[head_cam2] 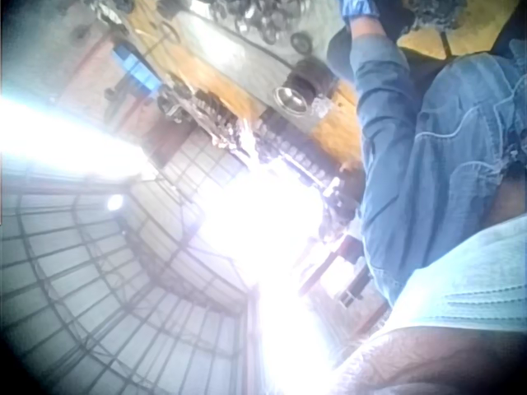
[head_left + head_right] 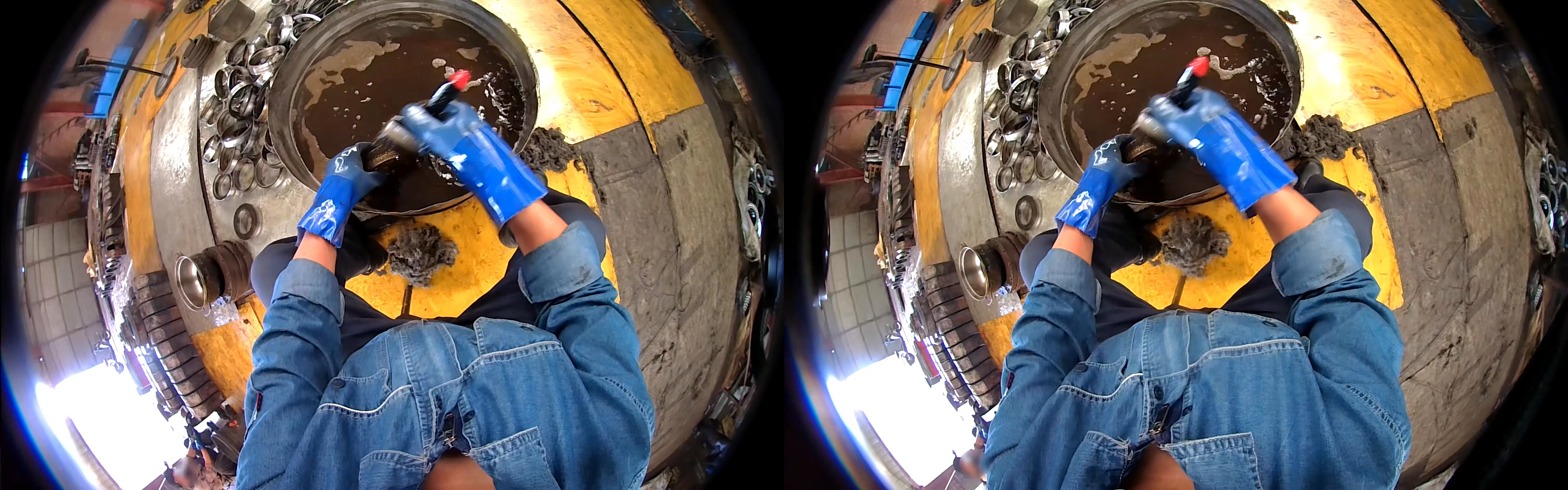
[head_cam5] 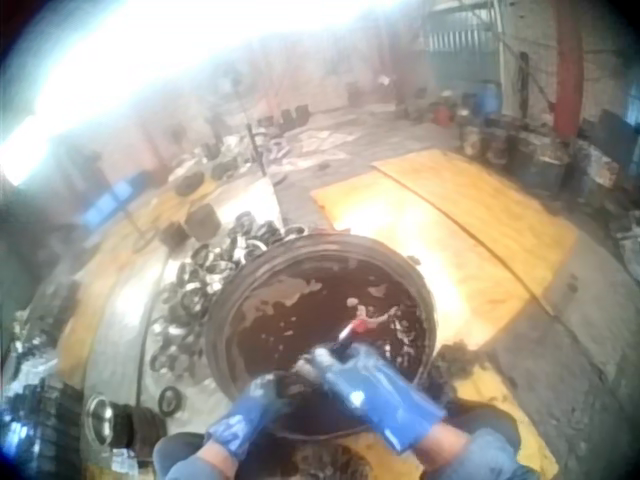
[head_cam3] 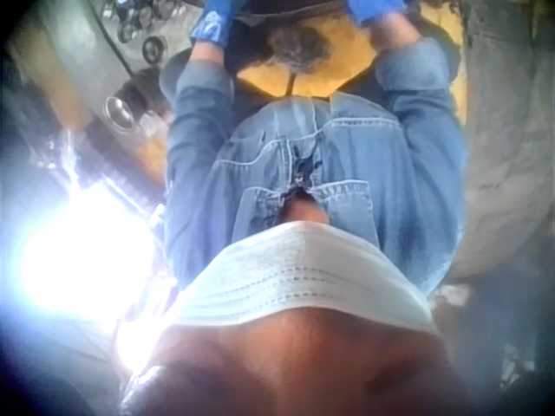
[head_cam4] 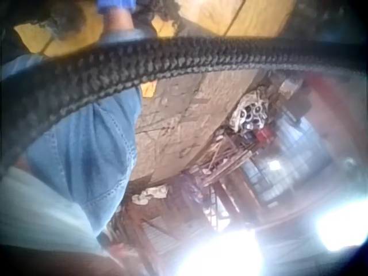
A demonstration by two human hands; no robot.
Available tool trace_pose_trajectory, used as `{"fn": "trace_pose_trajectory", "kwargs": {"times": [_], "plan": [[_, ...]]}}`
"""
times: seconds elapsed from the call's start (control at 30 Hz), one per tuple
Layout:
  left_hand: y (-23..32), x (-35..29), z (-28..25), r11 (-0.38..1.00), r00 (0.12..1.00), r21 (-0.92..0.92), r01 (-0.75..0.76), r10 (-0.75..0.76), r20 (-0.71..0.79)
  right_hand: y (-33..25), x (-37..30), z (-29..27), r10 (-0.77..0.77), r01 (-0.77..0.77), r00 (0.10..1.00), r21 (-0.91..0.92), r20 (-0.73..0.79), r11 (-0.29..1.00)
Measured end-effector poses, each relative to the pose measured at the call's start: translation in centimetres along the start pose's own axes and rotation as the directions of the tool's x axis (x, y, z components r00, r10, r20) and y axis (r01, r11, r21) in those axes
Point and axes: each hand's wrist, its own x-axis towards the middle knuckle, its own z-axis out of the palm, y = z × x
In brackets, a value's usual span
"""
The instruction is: The person sits on the floor and cleans metal rings one by one using a red-handled brush and a dark liquid in a basin. They scrub each ring thoroughly and place it aside after cleaning.
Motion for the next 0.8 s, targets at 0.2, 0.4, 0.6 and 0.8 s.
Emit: {"fn": "trace_pose_trajectory", "kwargs": {"times": [0.2,0.4,0.6,0.8], "plan": [[-1.7,1.5,1.3,0.999,1.0,-0.012,-0.03,0.03,-0.001,5.2,3.3,3.6,-0.107,0.109,0.994,-0.198,0.024,0.974],[-1.1,0.4,0.4,0.991,0.997,0.12,-0.059,0.065,-0.042,7.6,3.2,-0.8,0.082,-0.159,0.969,-0.331,-0.234,0.93],[-0.2,1.0,0.5,0.996,1.0,0.093,0.011,-0.012,0.005,6.1,3.4,2.3,-0.129,0.13,0.992,0.075,-0.009,0.989],[-0.7,1.5,1.1,0.987,0.999,0.16,-0.021,0.025,-0.024,8.4,4.7,2.2,-0.031,0.023,0.998,-0.153,-0.047,0.988]]}}
